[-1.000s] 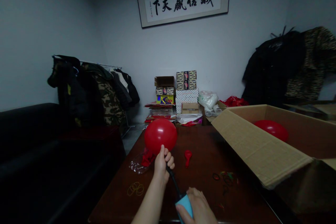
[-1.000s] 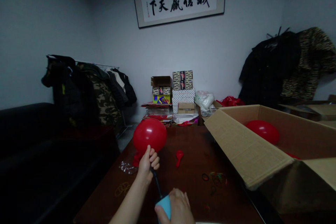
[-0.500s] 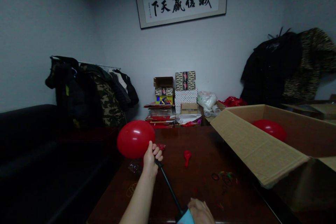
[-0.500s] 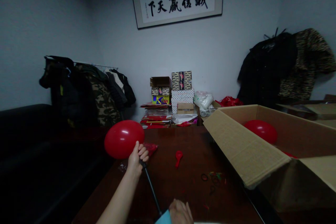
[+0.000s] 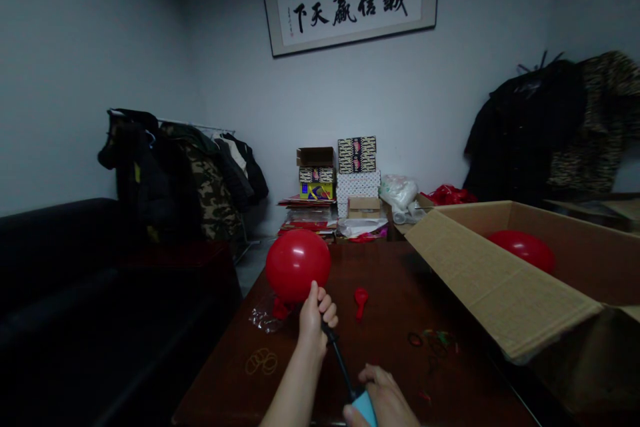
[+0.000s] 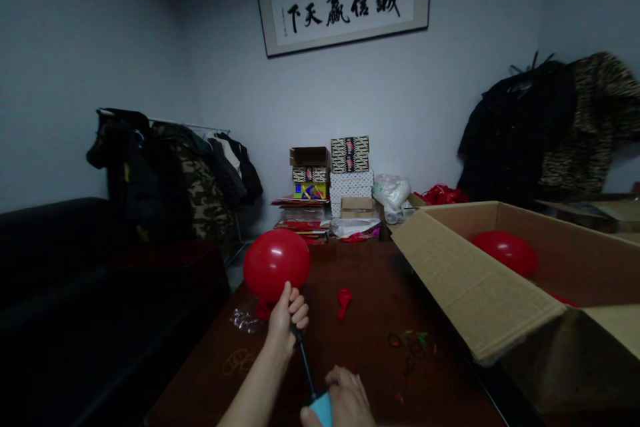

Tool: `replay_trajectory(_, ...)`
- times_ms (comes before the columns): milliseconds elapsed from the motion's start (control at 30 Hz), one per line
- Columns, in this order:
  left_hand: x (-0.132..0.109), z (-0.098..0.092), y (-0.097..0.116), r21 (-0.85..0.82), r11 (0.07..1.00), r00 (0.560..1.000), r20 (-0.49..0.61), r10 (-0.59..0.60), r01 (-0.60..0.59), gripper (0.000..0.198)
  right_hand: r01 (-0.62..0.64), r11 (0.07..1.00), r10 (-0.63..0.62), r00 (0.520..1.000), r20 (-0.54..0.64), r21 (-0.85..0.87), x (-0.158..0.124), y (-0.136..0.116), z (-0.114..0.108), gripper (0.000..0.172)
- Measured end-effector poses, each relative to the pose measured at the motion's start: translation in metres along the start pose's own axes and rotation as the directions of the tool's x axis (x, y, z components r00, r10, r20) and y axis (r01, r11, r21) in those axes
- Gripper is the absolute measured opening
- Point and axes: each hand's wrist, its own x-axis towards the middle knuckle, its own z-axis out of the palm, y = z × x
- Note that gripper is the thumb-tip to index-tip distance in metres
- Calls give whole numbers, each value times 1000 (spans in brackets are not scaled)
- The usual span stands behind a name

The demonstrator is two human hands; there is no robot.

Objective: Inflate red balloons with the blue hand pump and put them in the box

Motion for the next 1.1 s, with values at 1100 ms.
replay_trajectory(1100,22,-10,32,42,994,994,-41,103,-101,47,-54,996,58,997,55,-74,2,0,1,57)
